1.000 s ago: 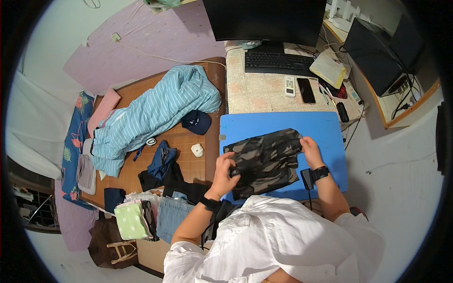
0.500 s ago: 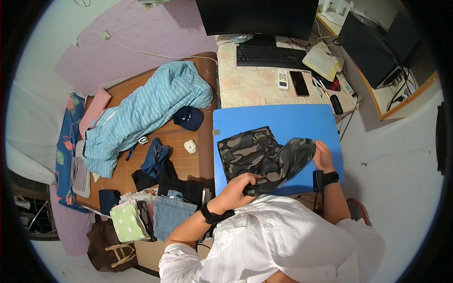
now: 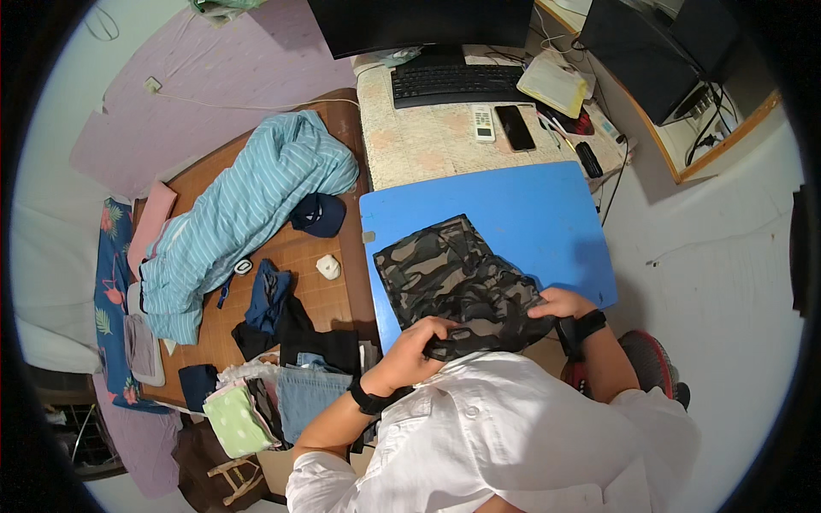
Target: The person folds a shirt, a pair of camouflage pants, denim shorts, and a black garment by hand on a blue mat, placing each item onto a stack on a bed.
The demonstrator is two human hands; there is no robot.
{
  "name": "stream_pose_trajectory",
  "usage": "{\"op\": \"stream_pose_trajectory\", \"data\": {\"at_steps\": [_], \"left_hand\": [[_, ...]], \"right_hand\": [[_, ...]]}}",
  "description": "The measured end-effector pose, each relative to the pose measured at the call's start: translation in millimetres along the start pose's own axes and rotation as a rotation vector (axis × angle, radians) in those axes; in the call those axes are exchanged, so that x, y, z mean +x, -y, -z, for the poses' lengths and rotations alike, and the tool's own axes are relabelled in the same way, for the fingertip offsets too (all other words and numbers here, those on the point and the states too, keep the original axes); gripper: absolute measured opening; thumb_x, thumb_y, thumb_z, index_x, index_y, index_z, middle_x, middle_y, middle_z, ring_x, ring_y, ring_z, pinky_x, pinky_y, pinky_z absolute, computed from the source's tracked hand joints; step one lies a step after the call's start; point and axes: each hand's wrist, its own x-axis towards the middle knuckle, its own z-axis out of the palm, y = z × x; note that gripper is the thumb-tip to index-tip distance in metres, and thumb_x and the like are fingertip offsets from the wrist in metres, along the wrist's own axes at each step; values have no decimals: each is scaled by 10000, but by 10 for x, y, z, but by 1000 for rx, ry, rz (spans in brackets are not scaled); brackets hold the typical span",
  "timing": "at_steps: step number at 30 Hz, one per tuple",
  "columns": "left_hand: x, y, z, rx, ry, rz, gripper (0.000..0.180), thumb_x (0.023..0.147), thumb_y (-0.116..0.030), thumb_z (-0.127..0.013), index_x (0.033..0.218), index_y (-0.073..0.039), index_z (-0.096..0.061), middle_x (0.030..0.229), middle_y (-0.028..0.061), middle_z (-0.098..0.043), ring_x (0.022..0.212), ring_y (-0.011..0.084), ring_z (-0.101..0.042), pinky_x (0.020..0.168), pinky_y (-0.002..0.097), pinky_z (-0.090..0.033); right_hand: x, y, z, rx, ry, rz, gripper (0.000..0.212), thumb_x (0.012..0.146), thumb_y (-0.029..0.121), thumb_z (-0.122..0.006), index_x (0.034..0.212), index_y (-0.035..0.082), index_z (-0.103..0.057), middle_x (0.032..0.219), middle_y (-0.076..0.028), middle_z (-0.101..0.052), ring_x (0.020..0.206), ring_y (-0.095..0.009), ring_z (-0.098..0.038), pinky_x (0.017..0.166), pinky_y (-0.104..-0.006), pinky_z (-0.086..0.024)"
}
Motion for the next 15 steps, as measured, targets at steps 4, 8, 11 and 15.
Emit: {"op": "stream_pose_trajectory", "data": {"at_steps": [4, 8, 11, 15], "left_hand": [[-53, 25, 76, -60, -112, 121, 326, 698, 10, -646, 897, -53, -396, 1074, 152, -536, 1006, 207, -541, 851, 303, -426], [-83, 75, 140, -62, -245, 174, 349, 658, 68, -602, 907, -50, -389, 1062, 128, -526, 974, 160, -508, 852, 265, -386], [-108, 61, 173, -35, -254, 145, 345, 666, 63, -609, 907, -51, -391, 1062, 121, -525, 974, 158, -506, 850, 261, -383], [-151, -12, 241, -99, -206, 82, 322, 683, 47, -623, 901, -54, -407, 1036, 100, -526, 956, 137, -505, 837, 256, -385]], "right_hand": [[-224, 254, -99, -40, 118, 20, 279, 783, 219, -660, 891, -36, -630, 825, -1, -602, 780, -103, -524, 723, -258, -421], [-235, 261, -170, 171, -67, 120, 273, 829, 186, -595, 980, -42, -593, 915, -33, -613, 837, -115, -532, 768, -266, -420], [-298, 435, -206, 515, -421, 501, 292, 849, 234, -572, 990, -21, -571, 905, -34, -591, 817, -125, -516, 762, -280, -416], [-772, 921, -155, 404, -496, 525, 324, 820, 177, -585, 1071, -22, -533, 980, -43, -585, 902, -134, -517, 832, -280, -405]]}}
